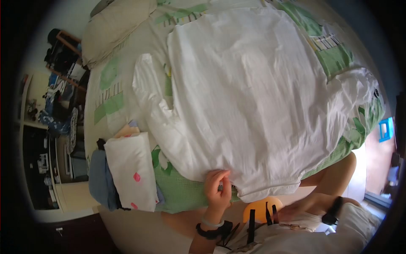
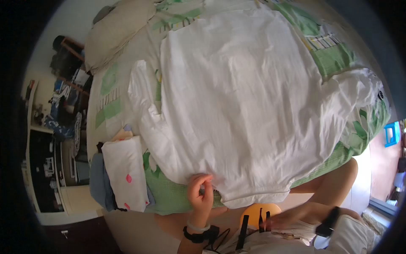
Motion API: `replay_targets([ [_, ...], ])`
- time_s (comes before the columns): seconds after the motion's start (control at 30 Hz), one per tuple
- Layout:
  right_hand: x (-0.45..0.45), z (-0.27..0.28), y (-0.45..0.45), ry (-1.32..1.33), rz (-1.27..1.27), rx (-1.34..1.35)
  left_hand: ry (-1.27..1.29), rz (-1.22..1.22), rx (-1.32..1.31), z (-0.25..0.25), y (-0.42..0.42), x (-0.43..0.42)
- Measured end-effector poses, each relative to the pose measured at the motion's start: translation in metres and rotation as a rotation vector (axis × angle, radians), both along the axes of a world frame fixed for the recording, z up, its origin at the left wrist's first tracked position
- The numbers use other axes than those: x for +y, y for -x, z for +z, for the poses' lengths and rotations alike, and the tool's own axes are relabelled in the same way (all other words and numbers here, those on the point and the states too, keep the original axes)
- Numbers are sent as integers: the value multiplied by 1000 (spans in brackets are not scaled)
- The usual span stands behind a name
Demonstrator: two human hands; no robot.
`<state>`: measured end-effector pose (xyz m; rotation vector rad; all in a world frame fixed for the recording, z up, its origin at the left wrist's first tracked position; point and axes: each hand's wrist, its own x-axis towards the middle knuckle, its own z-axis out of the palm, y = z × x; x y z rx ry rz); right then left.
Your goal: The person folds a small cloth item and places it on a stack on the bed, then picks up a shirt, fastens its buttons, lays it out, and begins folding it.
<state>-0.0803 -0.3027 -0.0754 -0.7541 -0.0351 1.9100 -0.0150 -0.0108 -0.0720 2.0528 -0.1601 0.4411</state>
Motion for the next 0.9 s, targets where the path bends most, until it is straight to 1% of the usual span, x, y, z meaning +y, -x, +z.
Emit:
replay_targets([
  [0.03,-50,-29,40,-297,-269,62,-5,-1,-12,0,-1,1],
  [0.07,-91,-47,90,-470,-657,507,-9,4,-25,1,-1,1],
  [0.1,-132,-34,140,-328,-1136,876,7,-4,-27,2,-1,0],
  [0.13,-166,-42,195,-259,-1448,1009,-1,11,-7,3,0,0],
  [0.17,-207,-72,280,21,-1695,927,-11,23,12,4,1,-1],
  [0.2,-224,-72,323,44,-1432,1000,-17,14,-2,6,0,-1],
  [0.23,-231,-69,349,179,-1356,970,-6,-7,-9,5,-1,-1],
  [0.27,-225,-63,361,302,-1336,919,-32,-3,-10,4,0,-1],
  [0.33,-207,-60,370,495,-1256,768,-85,-1,-24,5,2,-4],
  [0.37,-199,-58,368,568,-1194,687,-69,-15,-20,4,3,-4],
  [0.43,-184,-60,354,679,-1037,514,-144,-23,-28,0,5,-2],
  [0.47,-178,-62,346,716,-963,445,-133,-29,-21,0,5,-2],
  [0.57,-169,-69,322,768,-792,307,-172,-30,18,5,7,-3],
  [0.67,-168,-80,291,788,-657,225,-212,-52,84,7,10,-1],
  [0.7,-169,-84,281,799,-627,210,-219,-43,95,9,10,-1],
  [0.77,-171,-89,261,807,-568,186,-289,-145,116,18,5,-2],
  [0.83,-176,-92,244,819,-521,170,-254,-139,158,21,2,-3],
  [0.9,-180,-90,231,828,-494,161,-338,-200,204,27,3,1],
])
